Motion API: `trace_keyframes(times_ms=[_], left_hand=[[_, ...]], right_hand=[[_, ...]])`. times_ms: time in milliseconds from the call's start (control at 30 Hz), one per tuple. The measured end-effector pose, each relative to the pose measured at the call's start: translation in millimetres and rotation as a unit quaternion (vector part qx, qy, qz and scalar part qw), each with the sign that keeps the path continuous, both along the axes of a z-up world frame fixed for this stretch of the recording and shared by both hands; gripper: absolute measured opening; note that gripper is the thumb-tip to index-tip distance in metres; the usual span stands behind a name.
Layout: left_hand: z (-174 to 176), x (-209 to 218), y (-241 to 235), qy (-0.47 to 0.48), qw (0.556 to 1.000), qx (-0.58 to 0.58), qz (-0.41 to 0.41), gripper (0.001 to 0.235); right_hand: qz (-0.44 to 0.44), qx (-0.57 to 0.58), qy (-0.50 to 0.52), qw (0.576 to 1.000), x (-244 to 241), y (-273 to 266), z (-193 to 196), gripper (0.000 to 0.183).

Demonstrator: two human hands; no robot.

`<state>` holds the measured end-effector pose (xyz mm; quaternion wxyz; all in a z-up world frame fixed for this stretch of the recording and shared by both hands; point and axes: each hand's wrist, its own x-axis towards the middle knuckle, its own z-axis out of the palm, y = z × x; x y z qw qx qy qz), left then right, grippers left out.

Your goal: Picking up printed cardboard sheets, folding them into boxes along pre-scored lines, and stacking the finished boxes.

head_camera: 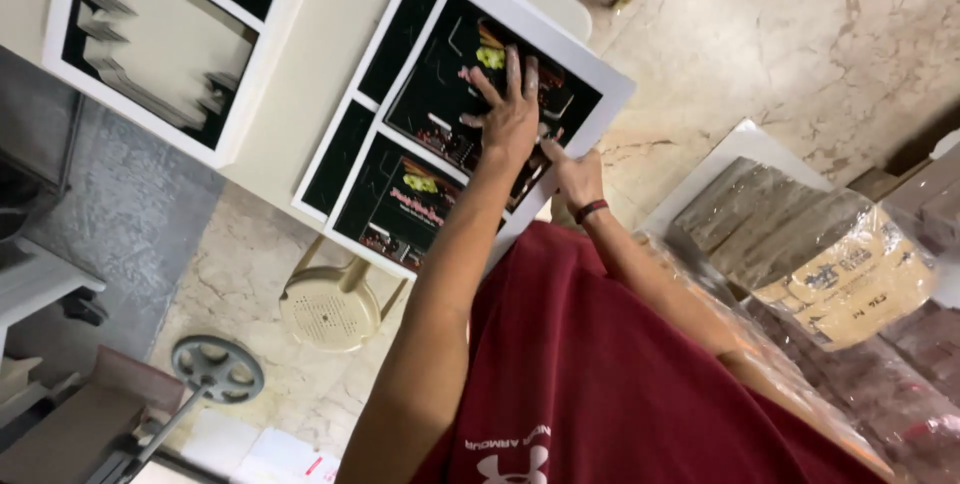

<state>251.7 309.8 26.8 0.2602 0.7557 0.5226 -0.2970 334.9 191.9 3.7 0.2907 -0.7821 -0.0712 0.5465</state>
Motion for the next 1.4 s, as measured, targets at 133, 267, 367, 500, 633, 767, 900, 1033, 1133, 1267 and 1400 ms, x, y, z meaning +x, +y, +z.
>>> trace_keyframes(times_ms=[133,267,367,500,633,767,900,1033,1133,1267,1400], left_hand=[[6,-8,18,-0.061,0.998,-0.025,0.006,0.087],[36,-27,19,-0.110,0.986,-0.121,0.036,0.090],[16,-48,27,-0.202,0.974,-0.093,0.028,0.079],[-5,-128,20,-0.381,0.915,0.057,0.118,0.046],[-55,-269,-48,-0.208,0.882,0.389,0.164,0.055],[-24,-347,-110,-0.241,0.894,0.242,0.291,0.057],[-32,-360,-107,-0.261,0.888,0.280,0.256,0.056],[-3,-365,-104,-0.235,0.929,0.118,0.262,0.064],[-4,-361,-103,-0.248,0.911,0.127,0.304,0.070],[-3,-363,-102,-0.223,0.911,0.137,0.319,0.066],[25,-316,-124,-0.134,0.957,0.107,0.235,0.110]], right_hand=[[-0.047,0.144,0.096,0.984,5,25,53,0.021],[-0.038,0.206,0.347,0.914,24,7,42,0.018],[-0.039,0.243,0.312,0.918,23,22,48,0.018],[-0.085,0.113,0.037,0.989,11,-21,-11,0.034],[0.144,0.158,-0.066,0.975,-43,-172,-120,0.049],[0.186,0.042,-0.036,0.981,-164,-154,42,0.046],[-0.058,0.020,-0.017,0.998,-206,-180,-26,0.051],[-0.126,0.038,0.234,0.963,-210,-189,19,0.026],[-0.112,0.041,0.331,0.936,-218,-194,8,0.020],[-0.051,0.141,0.390,0.909,-220,-204,-11,0.025],[-0.090,0.165,0.361,0.913,-229,-215,-34,0.028]])
